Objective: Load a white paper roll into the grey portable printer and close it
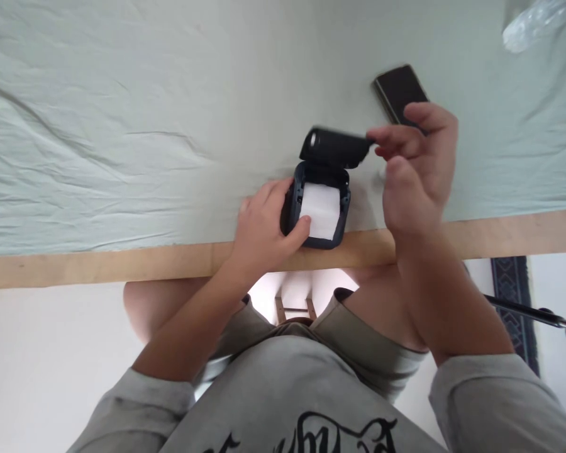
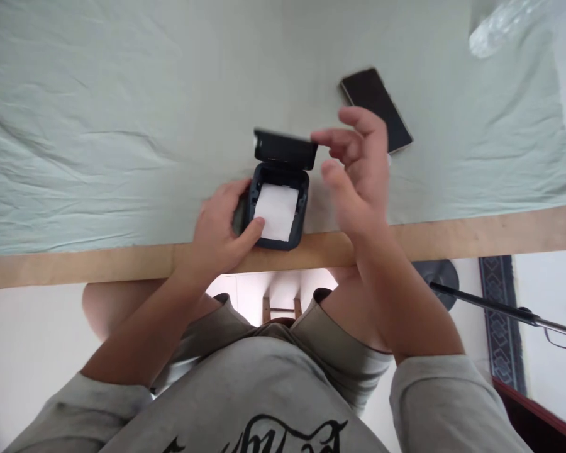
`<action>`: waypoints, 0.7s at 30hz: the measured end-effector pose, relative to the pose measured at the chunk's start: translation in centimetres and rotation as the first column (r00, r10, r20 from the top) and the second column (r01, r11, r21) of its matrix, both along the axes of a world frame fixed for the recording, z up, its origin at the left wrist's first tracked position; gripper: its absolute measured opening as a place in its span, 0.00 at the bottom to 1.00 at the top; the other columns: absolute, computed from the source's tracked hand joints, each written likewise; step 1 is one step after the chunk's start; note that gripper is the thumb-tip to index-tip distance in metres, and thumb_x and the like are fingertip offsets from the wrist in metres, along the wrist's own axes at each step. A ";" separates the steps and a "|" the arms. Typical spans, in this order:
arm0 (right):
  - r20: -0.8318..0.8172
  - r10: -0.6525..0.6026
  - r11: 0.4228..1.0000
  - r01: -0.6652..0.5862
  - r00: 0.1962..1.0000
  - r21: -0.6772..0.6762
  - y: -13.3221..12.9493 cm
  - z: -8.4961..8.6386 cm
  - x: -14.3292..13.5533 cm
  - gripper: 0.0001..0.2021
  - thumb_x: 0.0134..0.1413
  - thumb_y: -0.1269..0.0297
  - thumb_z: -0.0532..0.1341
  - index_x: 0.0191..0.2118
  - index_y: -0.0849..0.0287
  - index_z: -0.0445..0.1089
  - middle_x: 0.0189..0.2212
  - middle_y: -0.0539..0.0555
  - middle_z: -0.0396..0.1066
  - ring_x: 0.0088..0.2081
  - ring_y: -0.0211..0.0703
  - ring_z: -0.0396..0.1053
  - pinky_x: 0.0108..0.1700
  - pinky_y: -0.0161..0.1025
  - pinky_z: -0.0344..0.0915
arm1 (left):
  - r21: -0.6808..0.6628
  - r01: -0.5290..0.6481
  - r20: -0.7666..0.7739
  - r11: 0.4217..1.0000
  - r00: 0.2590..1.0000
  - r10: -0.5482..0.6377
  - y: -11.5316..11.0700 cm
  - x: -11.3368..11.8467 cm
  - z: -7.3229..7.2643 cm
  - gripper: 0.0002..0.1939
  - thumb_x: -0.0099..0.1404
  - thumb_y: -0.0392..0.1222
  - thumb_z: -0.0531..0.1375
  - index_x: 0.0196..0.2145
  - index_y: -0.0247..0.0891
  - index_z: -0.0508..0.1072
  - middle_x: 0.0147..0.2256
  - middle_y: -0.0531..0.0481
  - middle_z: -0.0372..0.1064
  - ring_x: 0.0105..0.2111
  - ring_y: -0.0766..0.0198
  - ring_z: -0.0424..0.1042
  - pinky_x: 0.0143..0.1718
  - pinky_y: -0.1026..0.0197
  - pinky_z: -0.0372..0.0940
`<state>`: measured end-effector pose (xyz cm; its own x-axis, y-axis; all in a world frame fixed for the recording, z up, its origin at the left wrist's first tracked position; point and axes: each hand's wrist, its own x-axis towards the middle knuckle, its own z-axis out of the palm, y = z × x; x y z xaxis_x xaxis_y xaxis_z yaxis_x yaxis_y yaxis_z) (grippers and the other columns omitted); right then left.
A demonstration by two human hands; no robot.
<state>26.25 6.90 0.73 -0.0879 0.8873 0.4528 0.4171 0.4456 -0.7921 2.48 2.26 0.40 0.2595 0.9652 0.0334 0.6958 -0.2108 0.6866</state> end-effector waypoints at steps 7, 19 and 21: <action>0.061 0.120 0.956 -0.099 0.991 -0.275 -1.2 -0.4 -1.0 0.19 0.64 0.48 0.63 0.56 0.48 0.68 0.56 0.55 0.75 0.59 0.54 0.73 0.63 0.56 0.71 | -0.006 -0.017 -0.024 1.000 1.000 0.017 -0.2 0.2 0.1 0.31 0.70 0.53 0.55 0.65 0.36 0.66 0.60 0.35 0.72 0.62 0.42 0.70 0.63 0.40 0.63; 0.141 0.314 0.898 -0.246 0.939 -0.365 -0.3 0.4 -1.0 0.19 0.62 0.59 0.63 0.58 0.51 0.68 0.60 0.58 0.74 0.59 0.51 0.74 0.61 0.54 0.72 | 0.064 0.011 -0.062 0.998 0.998 -0.008 -0.5 0.5 0.3 0.29 0.70 0.55 0.61 0.65 0.47 0.72 0.65 0.39 0.67 0.62 0.43 0.70 0.64 0.38 0.63; 0.153 0.283 0.913 -0.217 0.947 -0.344 -0.4 0.0 -1.2 0.19 0.62 0.59 0.63 0.57 0.52 0.68 0.58 0.58 0.75 0.57 0.51 0.74 0.60 0.54 0.73 | 0.055 0.021 -0.084 0.998 0.996 -0.016 -0.6 0.6 0.4 0.31 0.69 0.56 0.61 0.67 0.46 0.69 0.66 0.38 0.66 0.64 0.40 0.68 0.64 0.35 0.61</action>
